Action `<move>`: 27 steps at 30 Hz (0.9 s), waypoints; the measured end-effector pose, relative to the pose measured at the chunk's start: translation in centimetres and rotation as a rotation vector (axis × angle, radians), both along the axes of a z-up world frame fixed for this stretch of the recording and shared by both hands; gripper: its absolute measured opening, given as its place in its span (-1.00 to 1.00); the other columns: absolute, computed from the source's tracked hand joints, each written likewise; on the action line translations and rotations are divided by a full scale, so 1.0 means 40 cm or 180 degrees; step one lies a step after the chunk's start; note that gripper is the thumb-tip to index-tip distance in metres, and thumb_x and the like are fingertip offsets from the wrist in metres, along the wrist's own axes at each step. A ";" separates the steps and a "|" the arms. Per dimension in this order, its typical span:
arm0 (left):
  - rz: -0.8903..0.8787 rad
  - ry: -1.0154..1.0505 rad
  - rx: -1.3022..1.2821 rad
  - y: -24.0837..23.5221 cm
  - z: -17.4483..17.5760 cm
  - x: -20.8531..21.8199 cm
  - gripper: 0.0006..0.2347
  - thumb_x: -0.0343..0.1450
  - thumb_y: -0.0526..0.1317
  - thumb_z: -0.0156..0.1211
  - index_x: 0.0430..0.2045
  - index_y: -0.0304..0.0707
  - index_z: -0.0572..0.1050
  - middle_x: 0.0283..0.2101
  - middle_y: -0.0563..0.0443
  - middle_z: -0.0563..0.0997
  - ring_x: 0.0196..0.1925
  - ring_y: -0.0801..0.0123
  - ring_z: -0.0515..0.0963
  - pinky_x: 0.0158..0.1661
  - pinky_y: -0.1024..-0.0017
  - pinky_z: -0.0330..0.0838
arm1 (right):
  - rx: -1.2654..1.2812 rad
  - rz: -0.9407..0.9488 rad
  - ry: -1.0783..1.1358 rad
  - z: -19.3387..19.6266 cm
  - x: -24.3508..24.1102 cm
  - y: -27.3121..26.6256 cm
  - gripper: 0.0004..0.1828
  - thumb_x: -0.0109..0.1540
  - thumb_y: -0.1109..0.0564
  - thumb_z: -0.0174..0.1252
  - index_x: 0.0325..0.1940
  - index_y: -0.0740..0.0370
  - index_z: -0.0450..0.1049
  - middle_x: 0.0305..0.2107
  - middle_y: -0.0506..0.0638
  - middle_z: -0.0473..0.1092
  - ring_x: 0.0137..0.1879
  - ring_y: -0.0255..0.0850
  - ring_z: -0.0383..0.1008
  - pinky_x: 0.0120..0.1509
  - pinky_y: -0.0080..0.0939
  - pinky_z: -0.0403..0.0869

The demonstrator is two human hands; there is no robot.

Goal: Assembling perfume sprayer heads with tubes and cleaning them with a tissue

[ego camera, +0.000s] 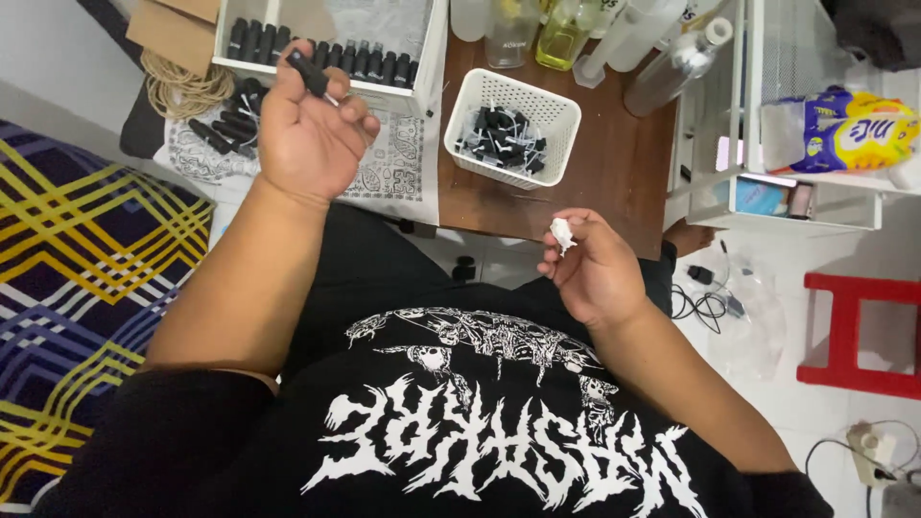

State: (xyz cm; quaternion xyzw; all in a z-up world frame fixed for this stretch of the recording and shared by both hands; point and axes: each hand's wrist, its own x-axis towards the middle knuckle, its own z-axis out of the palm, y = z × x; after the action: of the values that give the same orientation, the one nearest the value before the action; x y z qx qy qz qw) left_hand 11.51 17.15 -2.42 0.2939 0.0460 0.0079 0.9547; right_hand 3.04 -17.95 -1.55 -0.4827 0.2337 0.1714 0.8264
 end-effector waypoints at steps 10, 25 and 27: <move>0.0099 0.0144 0.0163 -0.007 0.005 0.001 -0.86 0.52 -0.07 -0.08 -0.10 0.25 0.42 -0.36 0.11 0.43 -0.35 0.30 0.40 -0.16 0.21 0.37 | 0.0030 0.0007 -0.0091 -0.007 -0.009 -0.006 -0.89 0.25 0.17 0.02 -0.16 0.15 0.41 -0.48 0.06 0.37 -0.47 -0.20 0.33 -0.39 -0.19 0.44; 0.1090 0.1703 -0.0394 0.001 0.045 0.030 -0.78 0.32 0.06 0.03 -0.65 0.04 0.37 -0.71 0.20 0.11 -0.62 0.40 0.04 -0.38 0.32 0.03 | 0.0003 0.0002 -0.0103 0.004 -0.015 -0.012 -0.91 0.23 0.15 0.06 -0.19 0.14 0.40 -0.49 0.03 0.36 -0.46 -0.21 0.33 -0.37 -0.19 0.43; 0.1061 0.1624 -0.0473 -0.001 0.048 0.027 -0.77 0.36 0.05 0.01 -0.65 0.04 0.38 -0.71 0.20 0.11 -0.62 0.40 0.06 -0.38 0.32 0.04 | -0.0010 0.0010 -0.0110 0.000 -0.015 -0.013 -0.91 0.23 0.14 0.06 -0.19 0.14 0.40 -0.48 0.03 0.36 -0.46 -0.20 0.33 -0.37 -0.19 0.43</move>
State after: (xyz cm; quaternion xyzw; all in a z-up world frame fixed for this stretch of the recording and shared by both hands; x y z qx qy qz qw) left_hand 12.60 17.09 -0.51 0.2042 0.3321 0.0870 0.9168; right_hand 2.44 -18.46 -1.55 -0.4873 0.2189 0.1640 0.8293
